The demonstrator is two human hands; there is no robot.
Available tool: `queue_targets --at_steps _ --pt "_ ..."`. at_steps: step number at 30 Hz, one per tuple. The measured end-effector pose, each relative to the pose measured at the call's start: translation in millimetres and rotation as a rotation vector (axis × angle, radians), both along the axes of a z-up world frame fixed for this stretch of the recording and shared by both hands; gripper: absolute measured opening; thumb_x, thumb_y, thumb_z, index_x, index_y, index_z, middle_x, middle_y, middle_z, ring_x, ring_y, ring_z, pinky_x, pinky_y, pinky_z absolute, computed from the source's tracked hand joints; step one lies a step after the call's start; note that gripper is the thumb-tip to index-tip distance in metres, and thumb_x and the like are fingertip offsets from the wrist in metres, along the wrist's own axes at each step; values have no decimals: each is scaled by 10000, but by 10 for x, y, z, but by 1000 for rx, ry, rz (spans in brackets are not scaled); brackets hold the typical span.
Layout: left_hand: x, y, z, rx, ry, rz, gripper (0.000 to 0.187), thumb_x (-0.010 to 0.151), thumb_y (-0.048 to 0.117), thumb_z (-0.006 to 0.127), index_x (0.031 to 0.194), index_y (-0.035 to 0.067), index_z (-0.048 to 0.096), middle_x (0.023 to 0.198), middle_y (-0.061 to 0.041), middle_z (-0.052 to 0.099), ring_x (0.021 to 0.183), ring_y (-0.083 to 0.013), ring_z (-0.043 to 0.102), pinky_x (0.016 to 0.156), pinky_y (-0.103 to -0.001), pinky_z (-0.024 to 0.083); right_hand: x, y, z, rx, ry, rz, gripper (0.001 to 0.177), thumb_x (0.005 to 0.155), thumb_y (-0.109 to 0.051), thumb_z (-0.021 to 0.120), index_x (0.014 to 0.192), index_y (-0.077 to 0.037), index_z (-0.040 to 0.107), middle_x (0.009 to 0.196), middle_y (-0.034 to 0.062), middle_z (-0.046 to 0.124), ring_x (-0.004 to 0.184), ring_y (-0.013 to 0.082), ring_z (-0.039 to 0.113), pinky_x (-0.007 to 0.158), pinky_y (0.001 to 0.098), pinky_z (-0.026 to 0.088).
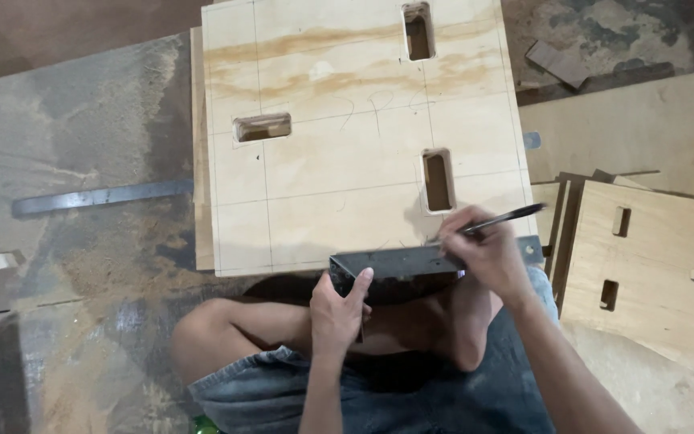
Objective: Marking lines on a plywood board using a square ruler and a marker for precise cutting or assembly.
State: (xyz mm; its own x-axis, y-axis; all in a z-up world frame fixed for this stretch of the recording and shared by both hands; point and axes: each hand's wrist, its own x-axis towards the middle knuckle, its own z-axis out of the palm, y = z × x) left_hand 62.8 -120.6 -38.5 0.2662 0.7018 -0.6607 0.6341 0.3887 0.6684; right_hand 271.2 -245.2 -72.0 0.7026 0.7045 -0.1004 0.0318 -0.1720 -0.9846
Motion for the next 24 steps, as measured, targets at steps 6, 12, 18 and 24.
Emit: queue_targets --at_steps 6,12,18,24 --pt "-343 -67 618 303 -604 -105 508 1028 425 361 1160 -12 583 919 -114 657 762 -190 605 709 -351 520 103 -708 395 301 -18 -346 134 992 41 627 1003 -90 598 1080 75 683 808 124 666 750 251 630" --pt "-3 7 139 1068 -375 -854 551 994 541 496 1463 258 553 1105 -54 525 970 -225 454 871 -370 424 63 -939 418 315 0 -458 159 1007 83 568 976 -71 541 1094 110 670 819 149 659 745 249 620" --pt "117 -28 -466 1233 -87 -1063 587 902 392 690 1468 294 574 1115 -107 485 925 -258 415 848 -395 334 -110 -1021 171 316 98 -379 116 936 130 606 986 27 587 1086 184 685 838 204 686 761 274 624" --pt "269 205 -427 1172 -201 -1100 668 836 548 643 1460 319 568 1648 -225 289 1521 -376 264 1193 -562 168 -224 -716 170 272 50 -350 88 891 111 697 930 68 631 976 209 710 742 206 709 688 307 626"
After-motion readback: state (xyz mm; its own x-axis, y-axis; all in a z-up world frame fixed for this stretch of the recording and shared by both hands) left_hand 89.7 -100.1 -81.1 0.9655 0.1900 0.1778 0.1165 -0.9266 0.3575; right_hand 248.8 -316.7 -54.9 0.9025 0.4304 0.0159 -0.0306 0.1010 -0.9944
